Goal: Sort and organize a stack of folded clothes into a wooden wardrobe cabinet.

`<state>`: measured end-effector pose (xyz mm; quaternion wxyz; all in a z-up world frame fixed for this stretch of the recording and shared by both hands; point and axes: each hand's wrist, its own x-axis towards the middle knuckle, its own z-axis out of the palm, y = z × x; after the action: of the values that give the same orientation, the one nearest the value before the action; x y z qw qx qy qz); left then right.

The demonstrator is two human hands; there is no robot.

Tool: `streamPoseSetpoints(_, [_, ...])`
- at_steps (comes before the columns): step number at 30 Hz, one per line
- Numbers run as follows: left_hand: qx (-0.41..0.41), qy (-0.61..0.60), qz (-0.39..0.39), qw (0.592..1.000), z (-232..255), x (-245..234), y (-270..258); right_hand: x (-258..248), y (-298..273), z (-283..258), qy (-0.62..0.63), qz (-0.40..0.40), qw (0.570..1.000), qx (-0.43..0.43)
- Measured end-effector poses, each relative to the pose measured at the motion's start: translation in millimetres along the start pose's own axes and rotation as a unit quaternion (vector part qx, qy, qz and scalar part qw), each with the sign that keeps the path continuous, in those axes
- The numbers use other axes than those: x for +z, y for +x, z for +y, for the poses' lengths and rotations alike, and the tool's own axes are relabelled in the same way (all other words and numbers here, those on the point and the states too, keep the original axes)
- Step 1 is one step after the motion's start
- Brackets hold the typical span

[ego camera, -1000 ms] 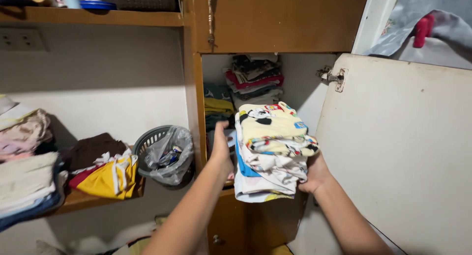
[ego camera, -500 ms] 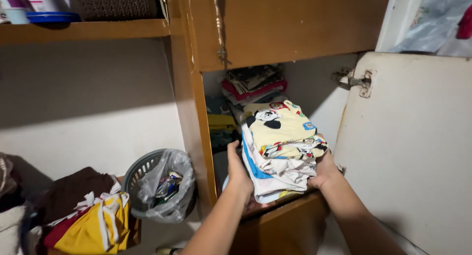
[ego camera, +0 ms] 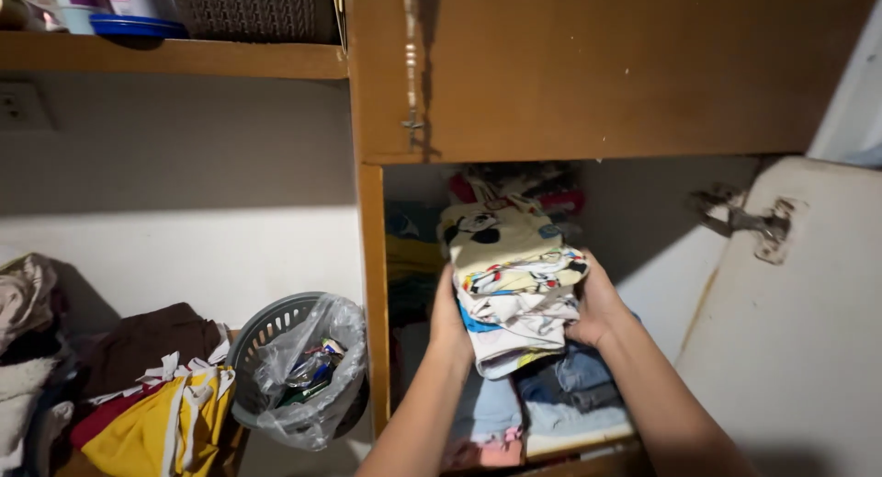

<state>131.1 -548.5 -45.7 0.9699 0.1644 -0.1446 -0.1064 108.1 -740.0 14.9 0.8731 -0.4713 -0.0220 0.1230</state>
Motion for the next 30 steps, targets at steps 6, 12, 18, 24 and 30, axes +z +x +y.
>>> streamPoseSetpoints(6, [0.043,0.025,-0.055,0.997,14.0,-17.3,58.8,13.0,22.8,-21.5,-0.009,-0.068,0.997,-0.024])
streamPoseSetpoints(12, [0.172,0.204,-0.048,0.963,83.3,-51.7,122.1,37.7,61.1,-35.8,-0.01,-0.182,0.981,-0.061])
streamPoseSetpoints(18, [0.213,0.284,0.055,0.933,150.6,-64.4,189.4,52.4,88.3,-32.5,-0.058,-0.144,0.981,-0.119])
streamPoseSetpoints(24, [0.229,0.266,0.146,0.925,165.9,-57.2,191.3,84.7,109.4,-31.8,-0.09,-0.094,0.988,-0.085])
streamPoseSetpoints(30, [0.24,0.299,0.207,0.9,126.1,-40.0,108.9,78.8,163.1,-31.7,-0.117,-0.087,0.983,-0.114])
